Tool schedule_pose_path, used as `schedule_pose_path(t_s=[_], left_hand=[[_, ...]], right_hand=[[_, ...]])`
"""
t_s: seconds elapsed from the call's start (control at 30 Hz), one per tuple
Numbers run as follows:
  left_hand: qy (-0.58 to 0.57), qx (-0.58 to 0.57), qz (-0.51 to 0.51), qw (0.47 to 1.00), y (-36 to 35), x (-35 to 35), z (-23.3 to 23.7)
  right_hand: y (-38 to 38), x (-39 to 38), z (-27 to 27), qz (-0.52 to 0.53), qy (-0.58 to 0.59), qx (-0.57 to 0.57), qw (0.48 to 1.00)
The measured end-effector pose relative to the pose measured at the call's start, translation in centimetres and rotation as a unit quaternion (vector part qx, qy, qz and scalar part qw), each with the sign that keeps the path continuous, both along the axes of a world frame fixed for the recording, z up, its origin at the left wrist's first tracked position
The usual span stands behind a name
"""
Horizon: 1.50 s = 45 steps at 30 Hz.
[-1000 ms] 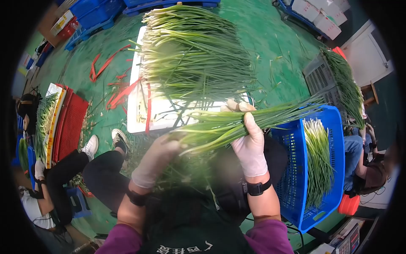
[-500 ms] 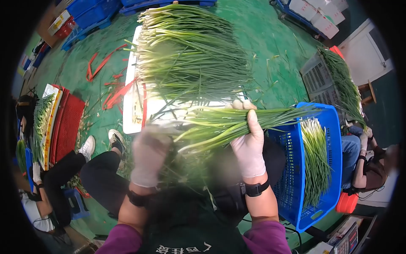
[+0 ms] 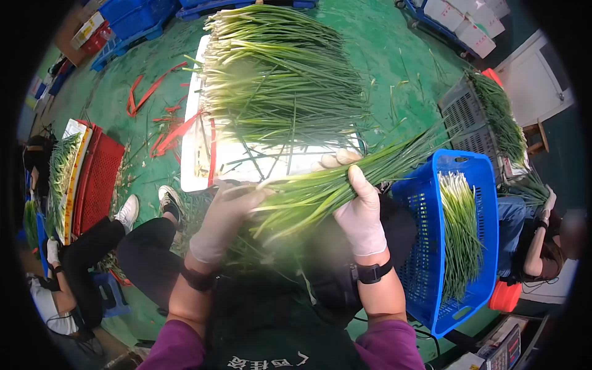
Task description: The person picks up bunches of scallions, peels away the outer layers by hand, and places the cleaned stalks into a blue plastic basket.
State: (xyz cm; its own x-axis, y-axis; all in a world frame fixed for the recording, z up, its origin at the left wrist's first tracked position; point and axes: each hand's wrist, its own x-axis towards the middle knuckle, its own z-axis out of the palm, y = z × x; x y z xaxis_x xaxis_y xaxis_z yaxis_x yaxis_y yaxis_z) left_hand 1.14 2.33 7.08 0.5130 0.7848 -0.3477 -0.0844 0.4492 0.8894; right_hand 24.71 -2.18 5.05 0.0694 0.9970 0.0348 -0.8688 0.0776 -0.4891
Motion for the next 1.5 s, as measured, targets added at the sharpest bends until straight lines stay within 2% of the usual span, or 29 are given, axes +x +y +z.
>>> schedule_pose_path(t_s=[0.1,0.2,0.3,0.43,0.57,0.67,0.7,0.73,0.83,0.87,0.93,0.97,1.0,1.03,1.07,1.17,1.27,1.33,1.5], left_hand=[[-0.004,0.004,0.031,0.999,0.1,0.1,-0.6],[-0.010,-0.044,0.026,0.999,0.0,0.3,0.0],[-0.039,-0.017,0.042,0.998,-1.1,0.3,-0.2],[-0.012,0.034,0.003,0.999,-0.5,-0.4,-1.0],[-0.004,0.026,0.100,0.995,-0.8,-1.6,-2.2],[0.192,0.118,0.043,0.973,-0.7,-5.9,-5.1],[0.381,0.193,-0.057,0.902,-0.9,-8.2,-7.9],[0.548,0.259,-0.152,0.780,-1.3,-9.7,-9.9],[0.712,0.148,-0.306,0.615,-2.9,-9.9,-7.6],[0.667,0.192,-0.277,0.664,-3.4,-9.9,-6.8],[0.509,0.342,-0.139,0.778,-4.1,-8.2,-7.0],[0.399,0.245,-0.098,0.878,-3.5,-5.0,-2.9],[0.264,0.237,-0.062,0.933,-3.1,-3.7,-3.0],[0.129,0.118,-0.030,0.984,-3.0,-2.3,-2.7],[0.086,0.099,-0.049,0.990,-2.3,-1.4,-1.8],[-0.008,-0.010,0.003,1.000,-2.3,1.4,-0.2],[-0.076,-0.052,0.086,0.992,-2.6,3.7,-0.6],[-0.102,-0.071,0.107,0.987,-2.7,3.9,-1.0],[-0.105,-0.061,0.035,0.992,-3.0,3.2,-0.6]], right_hand=[[-0.2,-0.2,0.4,-0.010,-0.026,-0.043,0.999],[-0.3,-0.1,-0.3,-0.017,-0.020,-0.072,0.997],[-0.1,0.3,-0.7,-0.013,-0.007,-0.081,0.997],[0.0,0.7,-1.2,0.005,0.010,-0.085,0.996],[0.2,1.6,-0.6,-0.060,0.036,-0.097,0.993],[0.3,2.4,0.1,-0.126,0.069,-0.118,0.983],[0.2,2.6,0.0,-0.136,0.070,-0.116,0.981],[0.2,2.8,0.0,-0.146,0.070,-0.115,0.980],[0.3,2.9,0.0,-0.145,0.086,-0.115,0.979],[0.4,2.7,0.0,-0.143,0.088,-0.119,0.979],[0.2,2.2,-0.2,-0.135,0.092,-0.131,0.978],[0.4,2.0,-0.5,-0.127,0.094,-0.135,0.978],[0.7,1.8,-0.7,-0.117,0.096,-0.136,0.979],[0.9,1.6,-0.8,-0.110,0.087,-0.127,0.982],[0.9,1.4,-0.9,-0.104,0.079,-0.118,0.984],[0.8,0.7,-0.5,-0.096,0.039,-0.086,0.991],[0.6,0.4,-0.5,-0.088,0.011,-0.057,0.994],[0.5,0.3,-0.4,-0.086,0.009,-0.060,0.994],[0.4,0.6,-0.7,-0.122,0.032,-0.093,0.988]])
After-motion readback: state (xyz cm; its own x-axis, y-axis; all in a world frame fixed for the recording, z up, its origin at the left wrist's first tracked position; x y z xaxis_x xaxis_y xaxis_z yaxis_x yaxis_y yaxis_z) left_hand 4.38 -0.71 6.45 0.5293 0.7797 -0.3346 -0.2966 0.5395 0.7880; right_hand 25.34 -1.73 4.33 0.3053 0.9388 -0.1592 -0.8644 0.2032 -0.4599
